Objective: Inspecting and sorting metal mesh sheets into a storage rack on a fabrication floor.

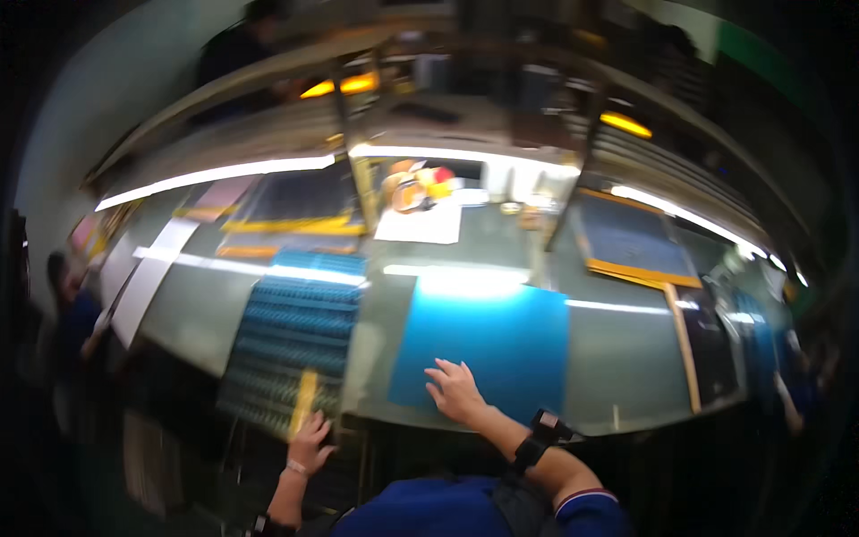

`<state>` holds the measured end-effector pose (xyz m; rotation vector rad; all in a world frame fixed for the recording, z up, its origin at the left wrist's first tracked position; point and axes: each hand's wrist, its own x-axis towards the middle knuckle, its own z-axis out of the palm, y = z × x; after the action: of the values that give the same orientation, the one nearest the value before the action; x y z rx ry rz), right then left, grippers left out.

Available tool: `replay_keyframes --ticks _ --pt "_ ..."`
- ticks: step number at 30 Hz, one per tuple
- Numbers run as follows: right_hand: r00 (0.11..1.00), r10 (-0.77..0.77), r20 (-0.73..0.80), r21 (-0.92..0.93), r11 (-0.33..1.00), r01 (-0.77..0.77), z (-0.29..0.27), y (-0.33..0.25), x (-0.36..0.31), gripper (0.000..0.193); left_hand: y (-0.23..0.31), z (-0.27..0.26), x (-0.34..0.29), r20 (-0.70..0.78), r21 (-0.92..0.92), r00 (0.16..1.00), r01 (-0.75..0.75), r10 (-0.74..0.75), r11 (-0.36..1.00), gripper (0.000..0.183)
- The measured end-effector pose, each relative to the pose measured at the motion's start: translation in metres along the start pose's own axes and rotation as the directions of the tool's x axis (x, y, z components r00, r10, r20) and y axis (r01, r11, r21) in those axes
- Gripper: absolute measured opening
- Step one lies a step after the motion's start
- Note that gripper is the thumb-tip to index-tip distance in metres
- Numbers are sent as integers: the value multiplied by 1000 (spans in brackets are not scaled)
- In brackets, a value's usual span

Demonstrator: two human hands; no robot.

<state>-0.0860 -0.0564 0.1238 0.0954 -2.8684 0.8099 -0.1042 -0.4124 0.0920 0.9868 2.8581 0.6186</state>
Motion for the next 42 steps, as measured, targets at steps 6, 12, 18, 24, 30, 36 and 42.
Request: replay_keyframes --ticks 6,12,18,24,30,36,42 --pt "767 -539 348 142 839 525 118 -103 99 37 -15 8 -35 -11 38 989 145 -145 989 54" --pt "765 -473 437 -110 816 568 155 -119 101 44 -13 16 -45 -144 -40 990 6 -12 999 41" --pt "710 -479 516 -148 766 625 142 -111 109 50 1 29 -41 -354 79 930 -73 96 994 29" --pt "560 -504 658 21 756 655 114 -111 119 56 -1 16 -35 -399 177 896 -133 194 975 18" --pt "614 -469 635 -39 774 632 123 -119 119 38 26 -36 -10 -707 0 707 11 -8 1000 14" --pt "689 -706 163 -113 681 724 77 -186 206 24 5 17 40 -237 182 950 249 -203 951 51" --pt "715 -674 -189 80 715 695 -125 -245 179 19 -27 6 78 -64 216 839 540 -540 814 61"
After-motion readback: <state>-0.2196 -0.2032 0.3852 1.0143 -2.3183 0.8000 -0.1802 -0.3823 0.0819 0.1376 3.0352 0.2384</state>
